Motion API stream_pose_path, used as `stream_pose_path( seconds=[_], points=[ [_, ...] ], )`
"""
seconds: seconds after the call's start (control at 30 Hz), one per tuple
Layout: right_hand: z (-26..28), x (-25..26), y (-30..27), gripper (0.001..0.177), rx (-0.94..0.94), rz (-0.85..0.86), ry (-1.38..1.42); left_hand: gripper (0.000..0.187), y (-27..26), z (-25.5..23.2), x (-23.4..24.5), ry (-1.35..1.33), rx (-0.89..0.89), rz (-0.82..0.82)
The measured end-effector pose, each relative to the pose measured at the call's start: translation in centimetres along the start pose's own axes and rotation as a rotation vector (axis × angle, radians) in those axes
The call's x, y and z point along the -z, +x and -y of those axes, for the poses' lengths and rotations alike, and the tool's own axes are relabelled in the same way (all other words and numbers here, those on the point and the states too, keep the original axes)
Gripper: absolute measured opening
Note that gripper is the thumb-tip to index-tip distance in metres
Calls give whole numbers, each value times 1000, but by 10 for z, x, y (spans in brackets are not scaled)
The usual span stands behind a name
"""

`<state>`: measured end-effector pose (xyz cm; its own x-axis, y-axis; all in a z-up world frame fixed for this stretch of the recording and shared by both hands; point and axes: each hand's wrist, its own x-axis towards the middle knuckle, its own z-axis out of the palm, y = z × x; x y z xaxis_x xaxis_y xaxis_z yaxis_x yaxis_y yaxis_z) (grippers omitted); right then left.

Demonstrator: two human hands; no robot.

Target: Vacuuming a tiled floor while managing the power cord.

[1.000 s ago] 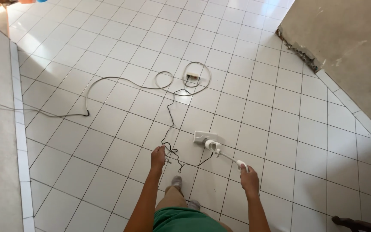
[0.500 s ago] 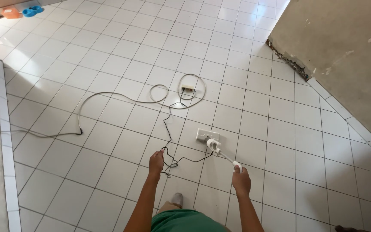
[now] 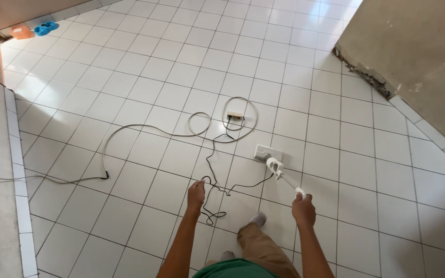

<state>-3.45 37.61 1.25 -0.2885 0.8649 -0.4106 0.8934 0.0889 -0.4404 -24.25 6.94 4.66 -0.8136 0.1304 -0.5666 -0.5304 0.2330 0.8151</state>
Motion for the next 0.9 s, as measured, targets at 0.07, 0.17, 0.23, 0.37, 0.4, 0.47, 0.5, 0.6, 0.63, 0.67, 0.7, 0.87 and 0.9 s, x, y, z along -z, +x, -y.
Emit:
stream_pose_path(
  seconds=[0.07, 0.17, 0.23, 0.37, 0.4, 0.47, 0.5, 0.6, 0.63, 0.67, 0.7, 0.87, 0.9],
  points=[
    [23, 6, 25, 58, -3, 21, 0, 43, 30, -9, -16, -3, -22, -3],
    [57, 17, 66, 58, 9, 37, -12, 43, 66, -35, -44, -7, -53, 1],
    [74, 23, 97, 57, 27, 35, -26, 44, 85, -53, -63, -10, -60, 3],
    [109, 34, 170, 57, 45, 50, -57, 42, 123, -101, -101, -36, -26, -1],
    [114, 36, 186, 58, 54, 55, -77, 41, 129, -112, -109, -30, -6, -9],
    [134, 51, 211, 58, 56, 74, -95, 42, 151, -126, -124, -44, -23, -22],
    [142, 57, 222, 58, 56, 90, -113, 42, 162, -131, -131, -58, -41, -30],
    [159, 71, 269, 60, 120, 34, -124, 41, 190, -146, -151, -91, -36, -63],
    [168, 76, 276, 60, 119, 38, -125, 41, 198, -150, -155, -90, -34, -65],
    [179, 84, 285, 60, 111, 65, -113, 40, 207, -155, -162, -121, -36, -67],
    [189, 92, 293, 60, 103, 91, -101, 39, 215, -160, -169, -152, -39, -70],
    [227, 103, 332, 55, 110, 155, -97, 40, 249, -189, -195, -199, -55, -65],
    [236, 104, 342, 55, 118, 160, -90, 40, 257, -197, -200, -205, -60, -62]
  ],
)
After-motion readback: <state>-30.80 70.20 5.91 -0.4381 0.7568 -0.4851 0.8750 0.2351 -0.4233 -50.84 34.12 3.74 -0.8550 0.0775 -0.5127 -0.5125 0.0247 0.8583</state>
